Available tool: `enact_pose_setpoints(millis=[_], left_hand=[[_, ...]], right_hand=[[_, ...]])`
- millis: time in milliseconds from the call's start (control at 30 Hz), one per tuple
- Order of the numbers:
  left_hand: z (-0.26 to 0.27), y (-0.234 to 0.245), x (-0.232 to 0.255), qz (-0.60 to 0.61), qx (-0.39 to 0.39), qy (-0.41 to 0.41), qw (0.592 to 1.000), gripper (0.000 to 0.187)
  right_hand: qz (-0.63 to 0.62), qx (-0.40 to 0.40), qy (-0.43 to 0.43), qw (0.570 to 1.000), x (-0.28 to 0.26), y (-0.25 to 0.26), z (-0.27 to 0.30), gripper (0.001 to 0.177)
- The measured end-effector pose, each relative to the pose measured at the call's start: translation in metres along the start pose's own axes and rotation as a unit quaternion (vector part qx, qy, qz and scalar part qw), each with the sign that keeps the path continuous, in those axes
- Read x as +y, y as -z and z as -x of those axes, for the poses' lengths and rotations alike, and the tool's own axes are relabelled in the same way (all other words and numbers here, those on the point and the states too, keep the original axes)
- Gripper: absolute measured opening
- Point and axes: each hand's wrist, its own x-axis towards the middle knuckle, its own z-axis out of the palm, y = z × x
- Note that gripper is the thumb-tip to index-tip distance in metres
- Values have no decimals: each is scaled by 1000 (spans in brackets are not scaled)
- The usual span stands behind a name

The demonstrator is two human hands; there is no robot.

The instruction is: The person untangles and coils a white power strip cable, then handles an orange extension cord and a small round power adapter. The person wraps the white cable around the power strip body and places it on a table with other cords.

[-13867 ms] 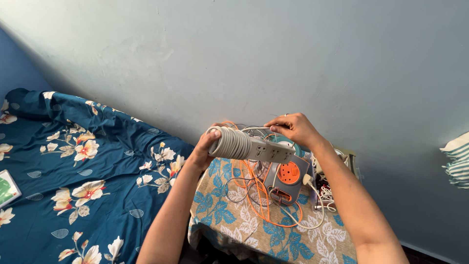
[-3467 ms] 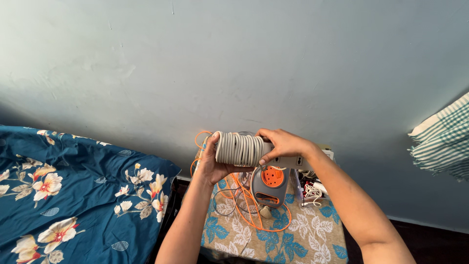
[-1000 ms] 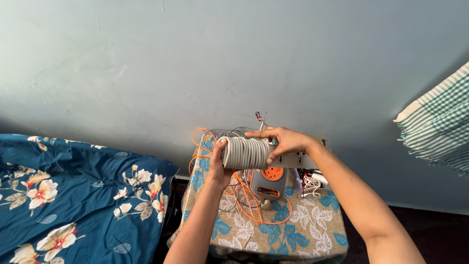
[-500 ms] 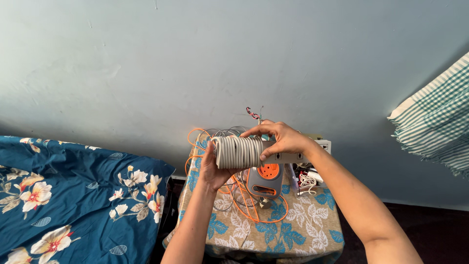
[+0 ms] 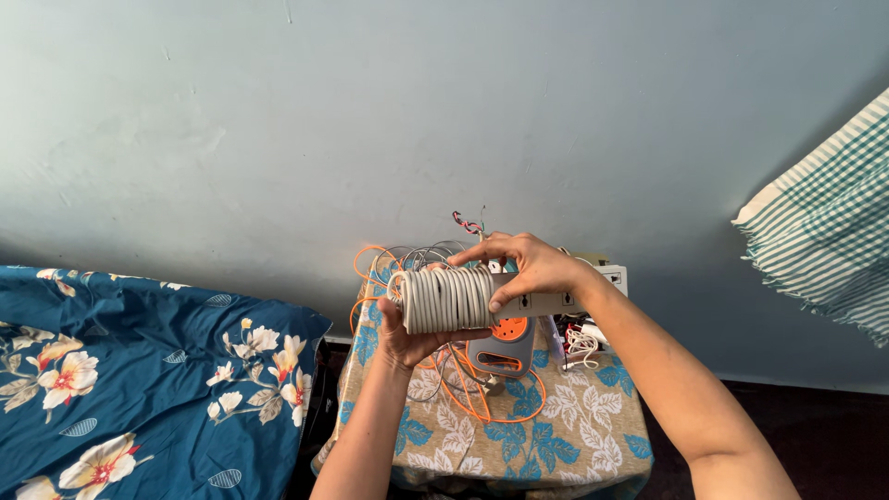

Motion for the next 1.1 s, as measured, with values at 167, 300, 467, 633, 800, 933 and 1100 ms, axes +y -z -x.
enact_pose_setpoints(millis=[167,300,467,633,800,933,1100], left_hand=[[1,4,-3,-10,-49,-14,999,107],[-2,12,-11,-15,19,-63,998,99],[0,13,-7,-52,15,-91,994,85],[0,8,5,-60,15,-80,995,82],[-3,3,8,-71,35,-69,994,78],[-1,2,12,-91,55,-47,993,78],[1,10,22,-122,68,-48,989,76]], right_hand=[[21,-6,42,999,3,0,-1,82],[25,-3,66,997,5,2,-2,81],[75,-9,65,995,-2,7,-1,83],[276,-4,-20,961,-16,7,3,89],[415,14,29,909,-25,7,2,76],[454,0,-3,891,-27,3,2,69],[500,15,38,865,-22,-2,4,66]])
